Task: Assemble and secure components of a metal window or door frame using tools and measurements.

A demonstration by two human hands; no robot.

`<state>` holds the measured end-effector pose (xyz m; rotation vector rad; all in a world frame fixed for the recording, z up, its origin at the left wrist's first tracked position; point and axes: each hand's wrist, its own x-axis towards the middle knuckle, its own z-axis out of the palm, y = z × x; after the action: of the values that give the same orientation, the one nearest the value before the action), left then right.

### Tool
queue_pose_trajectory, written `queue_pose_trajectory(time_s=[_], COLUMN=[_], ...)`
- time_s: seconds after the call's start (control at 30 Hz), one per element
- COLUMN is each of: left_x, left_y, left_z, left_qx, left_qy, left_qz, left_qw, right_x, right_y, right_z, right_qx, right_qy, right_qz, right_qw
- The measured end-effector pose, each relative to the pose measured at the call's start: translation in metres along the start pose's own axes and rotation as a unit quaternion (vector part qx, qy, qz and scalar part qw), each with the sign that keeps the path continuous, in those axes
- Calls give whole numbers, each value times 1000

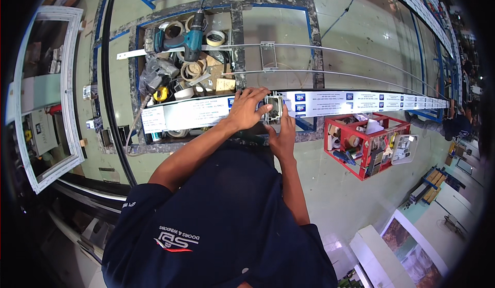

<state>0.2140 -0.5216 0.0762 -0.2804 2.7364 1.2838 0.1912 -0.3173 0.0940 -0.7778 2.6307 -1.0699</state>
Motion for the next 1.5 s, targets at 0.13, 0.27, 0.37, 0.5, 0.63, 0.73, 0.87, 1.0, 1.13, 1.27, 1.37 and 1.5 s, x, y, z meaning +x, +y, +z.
queue_pose_trajectory(time_s=[0.13, 0.27, 0.37, 0.5, 0.63, 0.73, 0.87, 1.0, 1.13, 1.27, 1.37, 1.5], left_x=[-1, 10, 12, 0, -8, -3, -6, -6, -6, -5, 0, -5], left_y=[2, -35, -56, -98, -90, -84, -85, -82, -79, -75, -72, -80], left_z=[0, 4, -10, -27, -23, -23, -25, -28, -25, -23, -20, -12], left_qx=[-6, -157, -302, 46, 82, 99, 83, 79, 100, 112, 102, 77], left_qy=[-6, -1, -73, 53, 77, 98, 110, 119, 103, 90, 90, 108], left_qz=[-17, 27, -25, 3, 11, 4, 7, 16, -4, -20, -1, 63], left_qw=[1000, 987, 950, 998, 994, 990, 990, 990, 990, 989, 991, 989], right_x=[11, 47, 61, 68, 63, 61, 60, 56, 41, -1, -21, -40], right_y=[-10, -34, -31, -28, -14, -9, -13, -9, -1, 14, 41, 68], right_z=[-8, -5, 7, 25, 36, 43, 44, 47, 41, 34, 36, 32], right_qx=[-34, -124, -151, -176, -196, -184, -158, -124, -83, -47, -16, -104], right_qy=[-40, -82, -95, -81, -72, -30, -13, 22, 50, 53, 78, 88], right_qz=[23, 66, 109, 168, 158, 156, 150, 134, 89, 55, 25, 11], right_qw=[998, 987, 978, 967, 965, 970, 976, 983, 991, 996, 997, 991])
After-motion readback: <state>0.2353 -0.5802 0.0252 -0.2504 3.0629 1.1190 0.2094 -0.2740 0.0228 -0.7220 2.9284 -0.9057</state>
